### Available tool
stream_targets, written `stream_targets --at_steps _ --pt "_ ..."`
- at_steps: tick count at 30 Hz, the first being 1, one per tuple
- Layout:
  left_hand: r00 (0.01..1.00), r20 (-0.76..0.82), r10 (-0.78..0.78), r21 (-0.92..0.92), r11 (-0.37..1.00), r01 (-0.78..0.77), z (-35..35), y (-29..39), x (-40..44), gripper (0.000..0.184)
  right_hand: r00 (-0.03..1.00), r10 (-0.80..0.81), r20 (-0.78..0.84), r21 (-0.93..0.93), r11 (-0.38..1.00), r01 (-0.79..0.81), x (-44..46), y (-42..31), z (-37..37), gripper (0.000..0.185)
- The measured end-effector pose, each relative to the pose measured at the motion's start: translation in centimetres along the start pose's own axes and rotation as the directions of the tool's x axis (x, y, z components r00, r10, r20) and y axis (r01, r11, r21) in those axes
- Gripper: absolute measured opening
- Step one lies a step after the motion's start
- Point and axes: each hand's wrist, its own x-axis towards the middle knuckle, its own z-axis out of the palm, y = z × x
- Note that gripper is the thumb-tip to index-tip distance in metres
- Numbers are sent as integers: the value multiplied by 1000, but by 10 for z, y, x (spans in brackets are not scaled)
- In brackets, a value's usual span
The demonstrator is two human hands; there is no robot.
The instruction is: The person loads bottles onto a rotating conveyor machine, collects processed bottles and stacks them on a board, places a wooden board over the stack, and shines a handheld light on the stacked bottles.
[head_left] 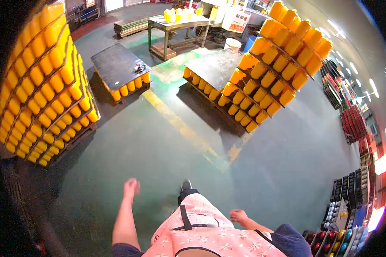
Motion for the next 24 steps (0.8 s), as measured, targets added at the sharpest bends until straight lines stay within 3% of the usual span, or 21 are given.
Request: stream_targets --at_steps 1,2,3,4,5,6,7,8,9,10,11,12,14,17,20,24 --pt "994 88 65 15 998 -67 22 63 49 20 999 25 -19 28 999 -25 18 -7 -6 16" --pt "985 87 148 11 989 -149 41 116 102 20 990 -93 109 -363 923 127 49 -15 -21 20" --pt "969 86 230 7 973 -231 58 157 149 20 952 -151 267 -671 680 296 78 -27 -37 24" --pt "963 93 254 11 967 -256 68 191 191 20 921 -177 346 -855 346 388 99 -53 -33 25" --pt "968 87 236 50 969 -241 77 222 231 20 888 -176 424 -905 -39 424 126 -74 -31 25" --pt "973 79 219 89 970 -226 87 250 270 21 880 -205 429 -901 -28 433 158 -95 -19 25" --pt "977 48 205 130 969 -210 89 249 316 16 969 -171 177 -979 66 191 272 -60 -38 28" --pt "981 122 149 162 972 -168 68 227 367 13 871 -433 231 -951 87 295 265 -113 -11 25" --pt "997 -8 76 392 917 -67 80 255 356 17 706 -665 243 -916 83 393 260 -181 11 22" --pt "989 -115 -97 9 995 98 86 250 376 24 698 -675 239 -905 105 412 279 -275 7 22" --pt "927 -130 -352 -169 929 329 93 236 385 24 901 -431 -54 -715 647 266 264 -372 42 15" --pt "903 101 -418 -85 901 426 69 207 403 18 980 -26 -195 -304 952 -35 249 -483 116 10" --pt "857 -83 -508 33 858 512 64 228 399 18 985 -169 -43 117 978 173 256 -624 183 17" --pt "851 -66 -521 -130 850 510 86 255 489 17 921 -366 131 59 931 361 287 -829 263 31" --pt "851 -34 -524 -329 810 485 95 289 622 19 859 -479 179 17 875 484 365 -984 318 28" --pt "860 86 -502 -540 702 464 125 430 895 23 906 -399 143 201 908 368 445 -1111 358 21"
